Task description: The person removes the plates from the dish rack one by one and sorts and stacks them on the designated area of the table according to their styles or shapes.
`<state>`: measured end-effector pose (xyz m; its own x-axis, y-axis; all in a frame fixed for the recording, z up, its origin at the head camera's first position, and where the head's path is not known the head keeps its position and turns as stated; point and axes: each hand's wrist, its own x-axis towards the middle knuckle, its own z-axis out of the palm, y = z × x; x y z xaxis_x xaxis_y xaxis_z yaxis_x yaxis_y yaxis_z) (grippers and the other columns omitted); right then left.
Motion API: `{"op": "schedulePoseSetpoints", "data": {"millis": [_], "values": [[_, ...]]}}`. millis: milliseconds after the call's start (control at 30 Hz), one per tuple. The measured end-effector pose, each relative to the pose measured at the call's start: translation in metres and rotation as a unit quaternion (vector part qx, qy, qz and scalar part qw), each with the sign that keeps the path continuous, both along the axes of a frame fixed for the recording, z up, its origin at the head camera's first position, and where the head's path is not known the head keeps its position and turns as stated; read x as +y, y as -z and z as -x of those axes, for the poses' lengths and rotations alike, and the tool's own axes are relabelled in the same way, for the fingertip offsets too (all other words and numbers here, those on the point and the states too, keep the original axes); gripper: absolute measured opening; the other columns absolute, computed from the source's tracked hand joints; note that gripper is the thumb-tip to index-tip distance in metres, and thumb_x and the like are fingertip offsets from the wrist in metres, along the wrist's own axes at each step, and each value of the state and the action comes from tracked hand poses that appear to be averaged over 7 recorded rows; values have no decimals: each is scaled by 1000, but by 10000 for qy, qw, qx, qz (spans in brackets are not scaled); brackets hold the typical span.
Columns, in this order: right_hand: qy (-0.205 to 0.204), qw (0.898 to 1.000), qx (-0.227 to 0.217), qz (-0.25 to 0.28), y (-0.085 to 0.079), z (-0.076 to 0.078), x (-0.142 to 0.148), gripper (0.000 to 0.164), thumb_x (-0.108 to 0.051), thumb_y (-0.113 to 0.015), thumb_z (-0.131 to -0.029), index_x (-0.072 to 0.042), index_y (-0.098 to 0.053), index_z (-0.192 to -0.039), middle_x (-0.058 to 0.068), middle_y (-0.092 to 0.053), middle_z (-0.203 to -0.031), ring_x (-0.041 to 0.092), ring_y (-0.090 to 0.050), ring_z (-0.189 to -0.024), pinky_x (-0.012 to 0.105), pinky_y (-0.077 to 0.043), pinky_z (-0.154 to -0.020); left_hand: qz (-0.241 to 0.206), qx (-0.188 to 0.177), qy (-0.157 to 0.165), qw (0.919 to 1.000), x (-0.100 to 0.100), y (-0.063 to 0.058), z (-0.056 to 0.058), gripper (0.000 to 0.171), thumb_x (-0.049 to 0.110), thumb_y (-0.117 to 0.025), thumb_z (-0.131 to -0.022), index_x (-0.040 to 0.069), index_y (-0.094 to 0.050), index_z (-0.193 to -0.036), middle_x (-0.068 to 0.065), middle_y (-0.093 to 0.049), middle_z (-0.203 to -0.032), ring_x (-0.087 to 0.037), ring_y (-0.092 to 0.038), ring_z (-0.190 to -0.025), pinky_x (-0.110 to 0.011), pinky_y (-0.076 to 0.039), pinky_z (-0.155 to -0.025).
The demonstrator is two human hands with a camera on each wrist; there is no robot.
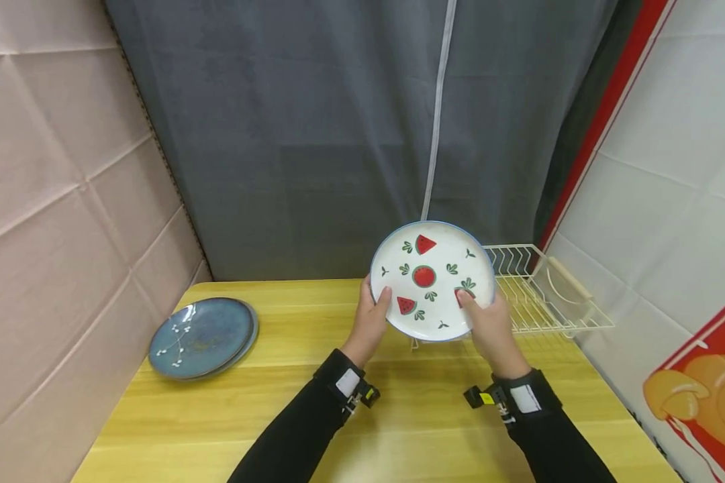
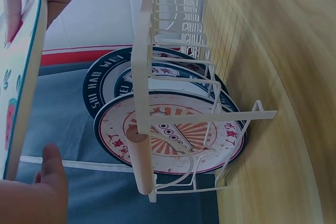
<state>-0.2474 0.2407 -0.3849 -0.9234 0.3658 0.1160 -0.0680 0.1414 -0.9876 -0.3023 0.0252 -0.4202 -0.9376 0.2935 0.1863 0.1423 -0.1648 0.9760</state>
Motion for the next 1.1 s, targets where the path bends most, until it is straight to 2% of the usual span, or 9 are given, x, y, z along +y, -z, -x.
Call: {"op": "schedulePoseSetpoints", "data": {"millis": [167,300,467,600,833,967,1100], "values": [[-177,9996,18,199,4,-1,-5,59,-7,-61,-116,2,-39,-169,26,-61,-151,-12,-71,-94,12,-66,-86,-54,-29,-127,9999,-4,3,0,60,24,-44,-124,19,-20,-179,-16,-54,-168,-34,-64,-151,-39,-54,-128],[-330,9986,145,392,6,-2,-7,62,-5,-59,-116,-1,-34,-173,25,-56,-157,-12,-72,-100,13,-66,-90,-146,70,-90,9998,-7,5,0,56,23,-45,-124,18,-28,-178,-17,-58,-166,-36,-67,-148,-35,-59,-122],[-451,9971,254,561,7,-3,-8,62,-3,-58,-116,0,-33,-173,22,-57,-157,-10,-73,-104,15,-67,-92,-174,142,-15,9997,-9,5,-1,54,23,-46,-124,16,-33,-176,-19,-61,-163,-37,-69,-147,-34,-62,-118],[-594,9962,320,553,9,-5,-7,64,-3,-57,-116,-1,-31,-174,13,-60,-153,-10,-74,-107,17,-67,-94,11,77,-21,10000,-12,4,-3,56,25,-49,-123,15,-33,-176,-19,-62,-162,-36,-70,-146,-37,-61,-119],[-939,9934,429,508,15,-8,-3,64,-5,-59,-116,0,-30,-174,-13,-64,-136,-9,-74,-112,17,-66,-98,354,31,-60,9994,-20,3,-2,56,22,-55,-121,12,-38,-173,-20,-65,-158,-37,-71,-144,-39,-62,-118],[-1048,9917,414,623,16,-8,-2,65,-7,-59,-117,1,-28,-174,-18,-65,-131,-8,-74,-112,17,-66,-98,417,1,-73,9991,-21,3,-3,56,23,-57,-120,13,-39,-173,-19,-65,-159,-37,-72,-143,-39,-63,-116],[-1145,9905,359,671,16,-10,-2,67,-8,-58,-118,-2,-26,-176,-19,-65,-132,-7,-74,-114,18,-66,-100,499,46,-227,9985,-21,4,-5,55,22,-56,-121,10,-41,-172,-20,-66,-157,-37,-73,-141,-40,-64,-115]]}}
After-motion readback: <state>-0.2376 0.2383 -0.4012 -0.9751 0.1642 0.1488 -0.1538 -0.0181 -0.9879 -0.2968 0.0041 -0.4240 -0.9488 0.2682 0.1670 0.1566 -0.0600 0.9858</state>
